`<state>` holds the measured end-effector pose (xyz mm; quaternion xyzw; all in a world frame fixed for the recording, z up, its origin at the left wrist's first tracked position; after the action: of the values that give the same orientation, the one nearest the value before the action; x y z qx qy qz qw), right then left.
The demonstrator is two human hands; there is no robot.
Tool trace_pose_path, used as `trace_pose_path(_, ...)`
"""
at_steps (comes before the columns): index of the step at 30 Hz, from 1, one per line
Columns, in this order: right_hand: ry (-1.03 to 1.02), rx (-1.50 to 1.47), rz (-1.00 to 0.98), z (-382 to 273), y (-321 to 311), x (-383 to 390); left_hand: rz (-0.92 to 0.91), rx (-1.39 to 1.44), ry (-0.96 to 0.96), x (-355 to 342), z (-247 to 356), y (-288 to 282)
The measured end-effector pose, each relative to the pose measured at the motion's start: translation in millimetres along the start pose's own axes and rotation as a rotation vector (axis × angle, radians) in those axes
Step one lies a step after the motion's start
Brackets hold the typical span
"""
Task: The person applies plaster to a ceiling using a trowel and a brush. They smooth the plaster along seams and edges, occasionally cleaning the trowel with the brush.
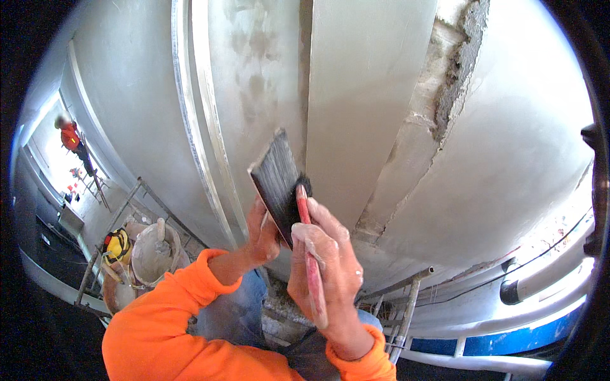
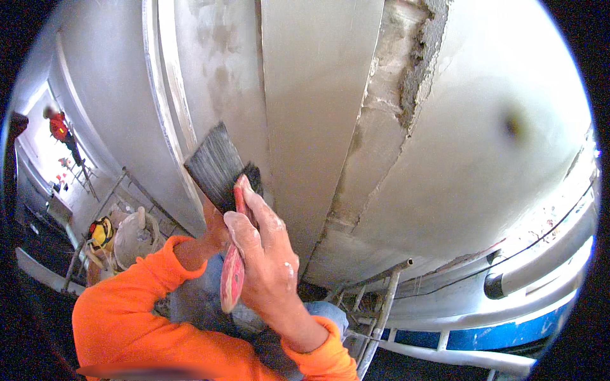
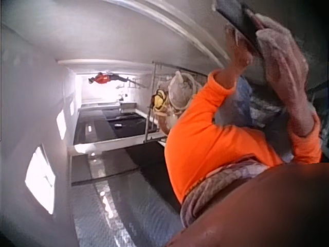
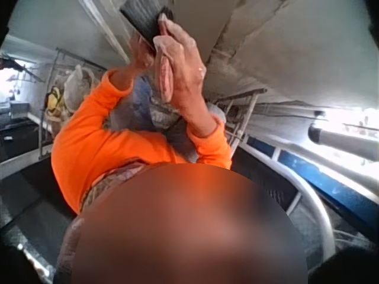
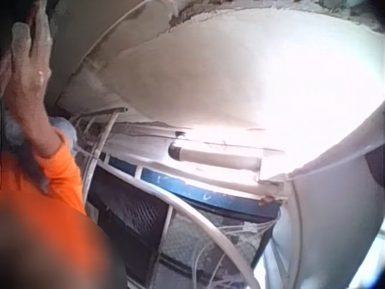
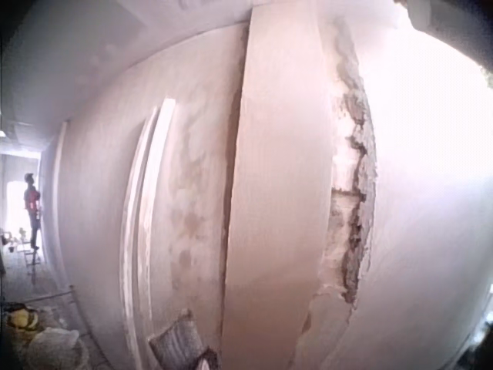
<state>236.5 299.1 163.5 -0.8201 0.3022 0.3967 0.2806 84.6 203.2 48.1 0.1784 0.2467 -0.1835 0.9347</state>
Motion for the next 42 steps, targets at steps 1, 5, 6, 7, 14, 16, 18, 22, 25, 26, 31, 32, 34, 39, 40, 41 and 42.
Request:
trace_pose_path(1,-0.002,-0.009,0.044,1,1,6,-0.039,0.077,0.029,3,4,2)
trace_pose_path(5,0.203,0.077,-0.057,28,7,47,0.035,0.187,0.050,6,6,-6)
trace_pose_path(6,0.278,0.093,-0.107,38,5,56,0.035,0.207,0.073,4,4,-10)
trace_pose_path(7,0.412,0.128,-0.166,47,3,64,0.048,0.232,0.090,2,2,-15)
trace_pose_path(14,0.056,0.080,0.061,27,-8,4,-0.079,-0.283,0.282,-4,-6,-17)
trace_pose_path(16,-0.094,0.024,0.101,15,-1,-20,-0.081,-0.089,0.081,3,-10,-13)
trace_pose_path(18,-0.070,0.015,-0.001,11,8,-21,-0.120,0.043,0.204,8,-9,-6)
trace_pose_path(22,0.137,0.078,-0.089,34,21,27,-0.098,0.454,-0.079,5,-14,-32)
trace_pose_path(25,0.611,0.086,-0.392,72,19,80,-0.029,0.250,0.114,-9,-11,-47)
trace_pose_path(26,0.602,0.119,-0.401,75,18,92,0.015,0.168,0.097,-13,-9,-52)
trace_pose_path(31,0.491,0.234,-0.365,83,0,106,0.084,-0.208,0.000,-27,9,-50)
trace_pose_path(32,0.503,0.193,-0.394,85,0,103,0.053,-0.145,-0.078,-21,16,-49)
trace_pose_path(34,0.448,0.097,-0.369,84,0,94,-0.061,0.016,-0.035,-11,32,-42)
trace_pose_path(39,0.181,-0.180,-0.305,69,11,83,-0.051,-0.114,0.048,23,76,-38)
trace_pose_path(40,0.154,-0.197,-0.306,67,15,82,-0.072,-0.212,0.026,30,83,-39)
trace_pose_path(41,0.126,-0.217,-0.308,66,17,82,-0.058,-0.361,0.011,35,89,-41)
trace_pose_path(42,0.119,-0.236,-0.303,65,19,81,-0.047,-0.509,-0.007,40,95,-44)
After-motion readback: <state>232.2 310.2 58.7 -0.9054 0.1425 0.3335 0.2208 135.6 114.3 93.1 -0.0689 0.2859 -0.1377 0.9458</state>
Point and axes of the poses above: each hand's wrist, its own x-axis away from the middle knuckle, its own y-axis out of the palm, z = x × y, the point moved 3 cm from there along -x, towards the middle knuckle, and after that the axes turned 1 degree about z, right-handed, at the moved point
